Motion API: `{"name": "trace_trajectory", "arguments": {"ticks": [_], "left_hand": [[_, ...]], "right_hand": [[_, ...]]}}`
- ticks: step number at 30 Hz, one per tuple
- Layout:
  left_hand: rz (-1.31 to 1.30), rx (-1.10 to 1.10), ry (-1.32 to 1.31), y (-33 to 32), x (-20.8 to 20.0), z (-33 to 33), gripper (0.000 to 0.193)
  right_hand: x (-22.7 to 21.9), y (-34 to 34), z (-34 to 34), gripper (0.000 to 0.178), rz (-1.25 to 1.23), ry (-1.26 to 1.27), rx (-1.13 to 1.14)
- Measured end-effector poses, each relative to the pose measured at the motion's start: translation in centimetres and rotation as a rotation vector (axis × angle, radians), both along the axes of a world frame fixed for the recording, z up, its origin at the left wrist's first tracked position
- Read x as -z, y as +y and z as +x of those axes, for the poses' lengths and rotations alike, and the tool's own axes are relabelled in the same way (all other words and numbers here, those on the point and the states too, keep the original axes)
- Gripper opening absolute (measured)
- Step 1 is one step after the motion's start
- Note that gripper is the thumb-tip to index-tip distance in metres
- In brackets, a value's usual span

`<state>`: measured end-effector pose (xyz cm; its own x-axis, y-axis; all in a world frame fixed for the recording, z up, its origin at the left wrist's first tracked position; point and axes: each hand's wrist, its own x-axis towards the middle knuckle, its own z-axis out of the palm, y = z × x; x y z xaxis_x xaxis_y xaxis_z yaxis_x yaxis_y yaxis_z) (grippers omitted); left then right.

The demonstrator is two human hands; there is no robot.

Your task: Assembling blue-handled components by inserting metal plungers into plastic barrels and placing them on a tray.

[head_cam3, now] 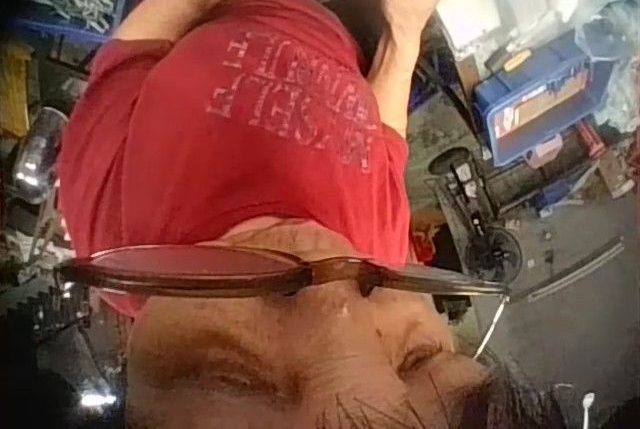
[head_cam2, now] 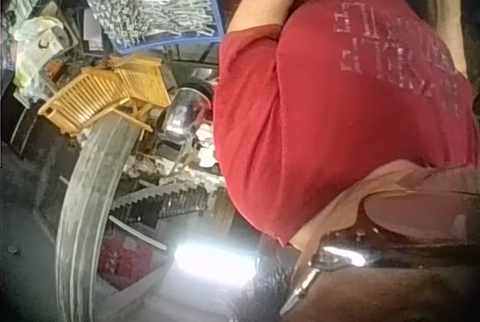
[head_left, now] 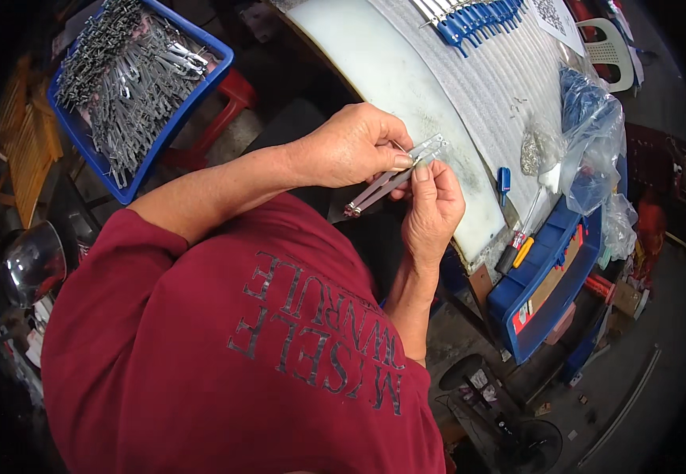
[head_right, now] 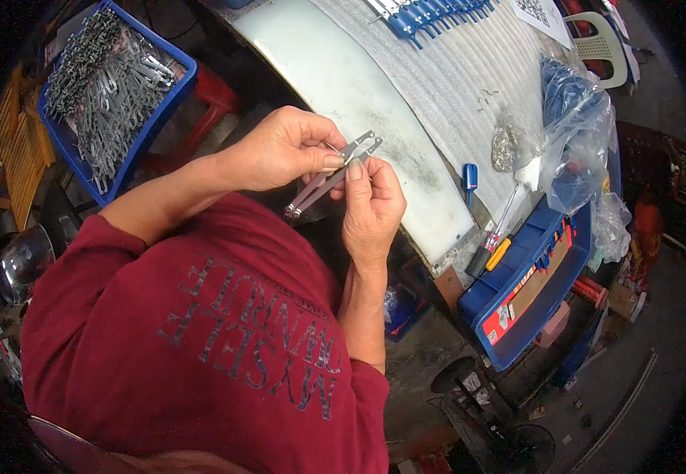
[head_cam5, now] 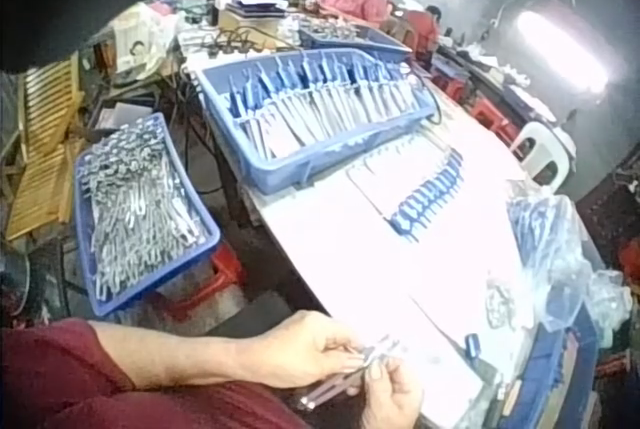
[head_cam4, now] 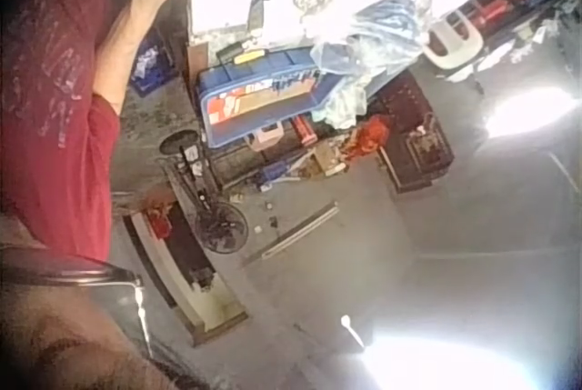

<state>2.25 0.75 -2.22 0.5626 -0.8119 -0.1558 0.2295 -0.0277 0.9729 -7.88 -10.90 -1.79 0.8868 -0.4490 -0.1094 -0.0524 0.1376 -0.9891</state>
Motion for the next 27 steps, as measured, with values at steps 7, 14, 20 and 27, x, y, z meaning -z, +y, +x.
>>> {"name": "trace_trajectory", "arguments": {"ticks": [7, 14, 20, 27], "left_hand": [[0.007, -0.003, -0.015, -0.1, -0.05, -0.05, 0.012], [0.021, 0.008, -0.024, -0.16, 0.07, -0.03, 0.012], [0.022, 0.006, -0.03, -0.18, 0.13, -0.02, 0.011], [0.015, -0.001, -0.013, -0.28, -0.08, -0.01, 0.011]], "right_hand": [[0.03, -0.01, -0.13, 0.014, -0.016, 0.008, 0.004], [0.08, 0.01, -0.16, 0.015, -0.017, 0.004, 0.01], [-0.02, 0.03, -0.16, 0.015, -0.027, 0.016, 0.015], [-0.05, 0.09, -0.1, 0.015, -0.06, 0.003, 0.023]]}}
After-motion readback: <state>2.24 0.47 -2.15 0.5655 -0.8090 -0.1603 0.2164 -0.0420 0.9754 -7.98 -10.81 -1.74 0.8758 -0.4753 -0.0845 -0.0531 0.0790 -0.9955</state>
